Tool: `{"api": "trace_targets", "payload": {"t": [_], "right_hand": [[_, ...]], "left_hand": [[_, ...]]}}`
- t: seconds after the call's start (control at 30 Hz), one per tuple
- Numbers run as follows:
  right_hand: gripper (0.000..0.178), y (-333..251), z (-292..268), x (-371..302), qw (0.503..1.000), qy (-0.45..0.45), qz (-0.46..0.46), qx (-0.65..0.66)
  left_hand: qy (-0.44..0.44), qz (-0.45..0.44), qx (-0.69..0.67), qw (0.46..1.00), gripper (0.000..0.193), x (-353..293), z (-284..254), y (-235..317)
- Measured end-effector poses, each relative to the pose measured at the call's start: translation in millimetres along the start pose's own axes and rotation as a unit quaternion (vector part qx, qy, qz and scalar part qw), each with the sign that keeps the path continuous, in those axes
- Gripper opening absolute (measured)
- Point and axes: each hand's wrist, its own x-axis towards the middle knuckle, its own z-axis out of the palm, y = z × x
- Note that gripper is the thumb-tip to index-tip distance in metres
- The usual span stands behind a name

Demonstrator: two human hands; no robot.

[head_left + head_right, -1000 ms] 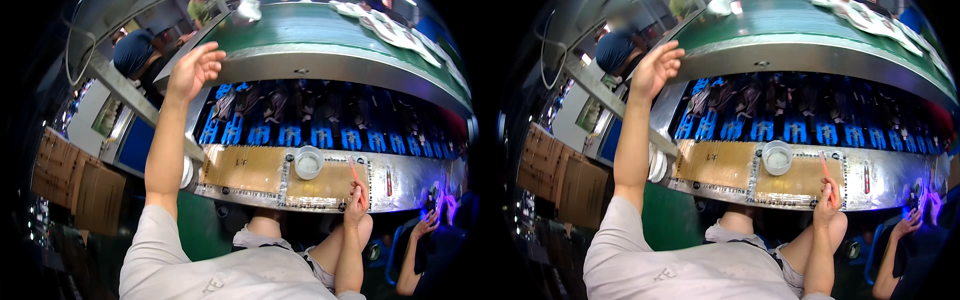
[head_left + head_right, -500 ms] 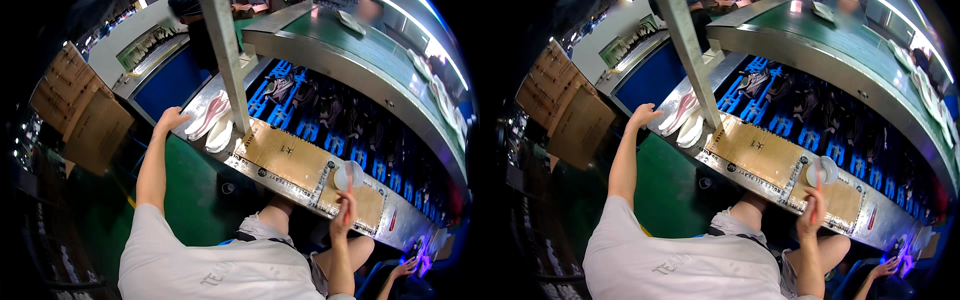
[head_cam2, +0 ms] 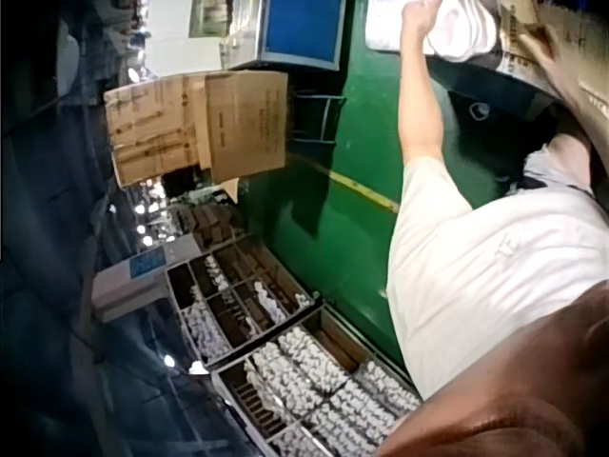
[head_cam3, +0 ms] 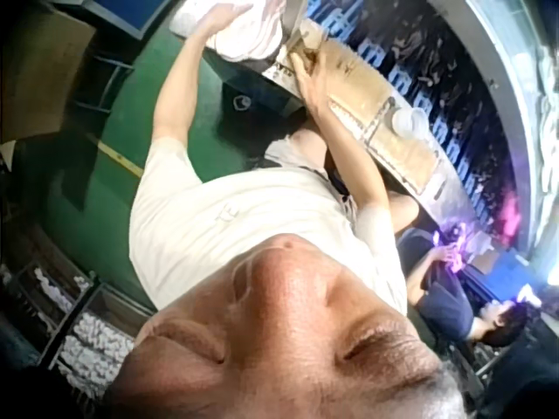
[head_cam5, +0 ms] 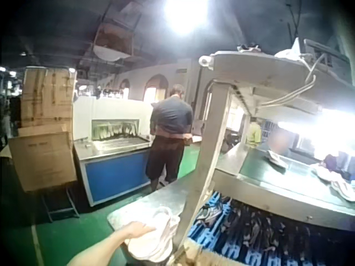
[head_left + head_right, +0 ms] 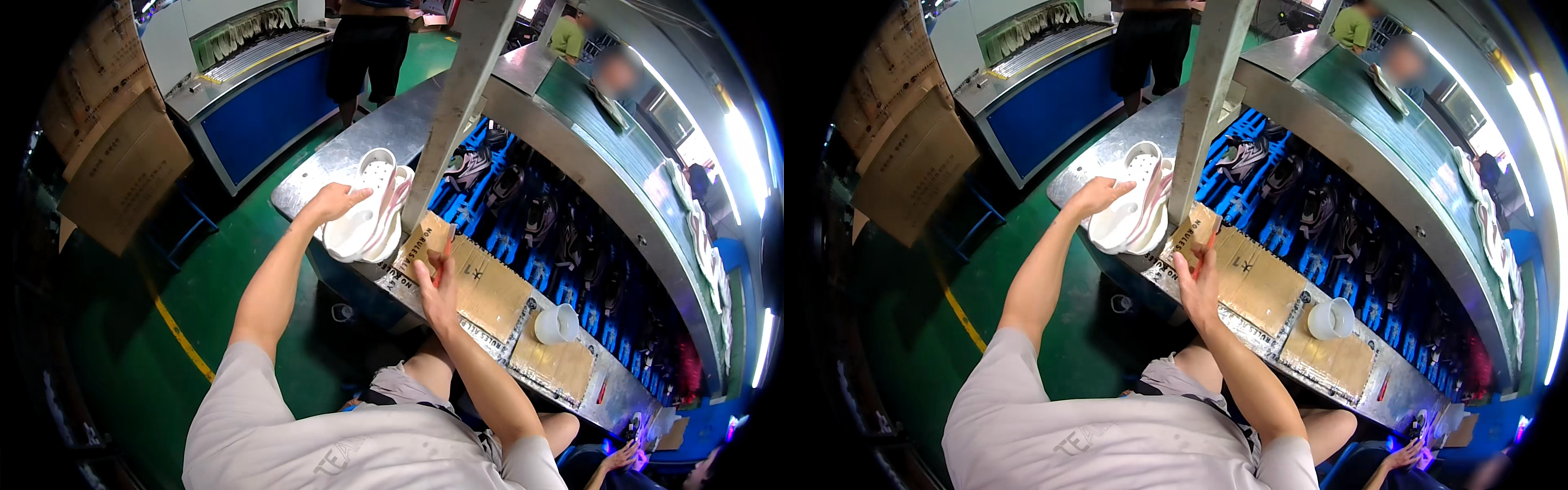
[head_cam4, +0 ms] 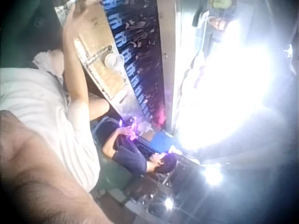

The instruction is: The person dips a brush into a container of adhesive, applies it across shoe soles by hand, and places the soles onto an upper conveyor.

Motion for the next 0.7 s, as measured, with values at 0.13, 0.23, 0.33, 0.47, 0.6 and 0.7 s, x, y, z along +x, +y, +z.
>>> {"api": "trace_targets", "payload": {"t": [0.13, 0.23, 0.33, 0.47, 0.6, 0.7], "right_hand": [[0.061, 4, 37, 18, 1.0, 0.003, 0.026, -0.013], [0.071, 4, 67, 27, 0.994, -0.027, 0.038, 0.102], [0.074, -11, 78, 24, 0.995, -0.034, 0.09, 0.011], [0.066, 6, 81, 23, 0.997, -0.057, 0.041, 0.017], [0.061, -14, 66, -5, 0.992, -0.109, 0.024, 0.051], [0.062, -16, 33, -29, 0.992, -0.108, 0.012, 0.071]], "left_hand": [[0.026, 0.068, -0.049, 0.996, 0.061, -15, 23, -9], [0.024, 0.107, -0.205, 0.973, 0.052, -20, 46, -28], [0.016, 0.095, -0.249, 0.964, 0.047, -38, 50, -28], [0.018, 0.066, -0.319, 0.945, 0.049, -65, 59, -20], [0.058, 0.083, -0.347, 0.932, 0.052, -110, 77, -21], [0.077, 0.06, -0.304, 0.948, 0.046, -146, 96, 4]]}}
